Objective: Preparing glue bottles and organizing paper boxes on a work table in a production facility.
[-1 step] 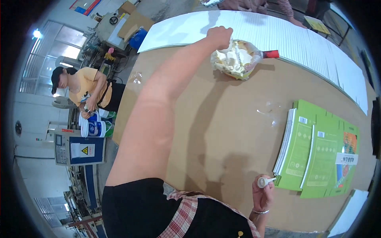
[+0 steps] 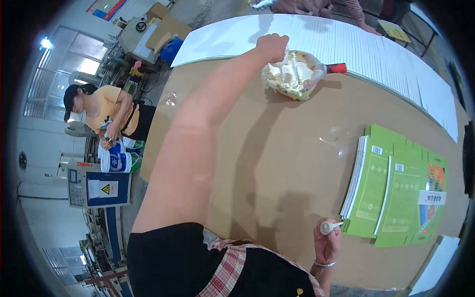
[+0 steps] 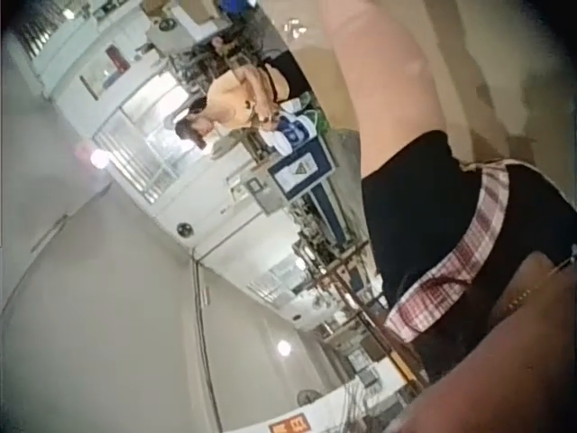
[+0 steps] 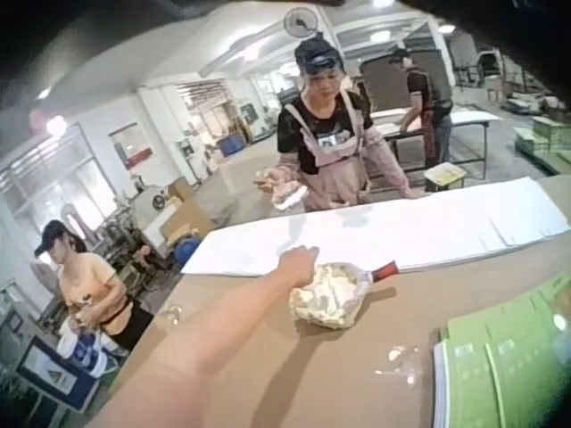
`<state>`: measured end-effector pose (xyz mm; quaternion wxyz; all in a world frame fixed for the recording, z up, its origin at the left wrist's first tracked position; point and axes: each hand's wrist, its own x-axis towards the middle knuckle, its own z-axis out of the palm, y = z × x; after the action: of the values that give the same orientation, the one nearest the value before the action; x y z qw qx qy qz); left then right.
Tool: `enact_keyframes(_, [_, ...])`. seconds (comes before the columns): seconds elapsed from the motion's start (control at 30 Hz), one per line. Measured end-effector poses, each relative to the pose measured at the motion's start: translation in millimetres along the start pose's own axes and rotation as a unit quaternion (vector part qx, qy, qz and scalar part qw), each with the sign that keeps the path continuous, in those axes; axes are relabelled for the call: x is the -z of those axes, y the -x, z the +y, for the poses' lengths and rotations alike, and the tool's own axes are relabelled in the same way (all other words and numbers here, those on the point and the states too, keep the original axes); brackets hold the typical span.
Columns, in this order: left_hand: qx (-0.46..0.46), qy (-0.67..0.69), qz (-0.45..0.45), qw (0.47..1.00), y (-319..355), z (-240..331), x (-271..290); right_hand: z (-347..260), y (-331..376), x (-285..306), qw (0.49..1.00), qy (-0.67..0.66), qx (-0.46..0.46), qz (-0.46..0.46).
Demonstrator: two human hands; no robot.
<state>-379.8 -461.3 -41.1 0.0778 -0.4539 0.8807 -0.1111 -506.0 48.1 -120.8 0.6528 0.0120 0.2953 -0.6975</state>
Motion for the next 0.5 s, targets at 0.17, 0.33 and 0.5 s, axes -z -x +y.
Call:
enact_keyframes(0.17, [0.016, 0.015, -0.002, 1.000, 3, 3, 1, 1, 2, 2, 1.000, 0.001, -0.007, -0.021])
enact_keyframes(0.33, [0.018, 0.015, -0.015, 1.000, 3, 7, 4, 0, 2, 3, 0.999, -0.036, -0.011, -0.034])
enact_keyframes(0.5, [0.014, 0.011, -0.015, 1.000, 2, 5, 8, 5, 1, 11, 0.999, -0.033, -0.010, -0.040])
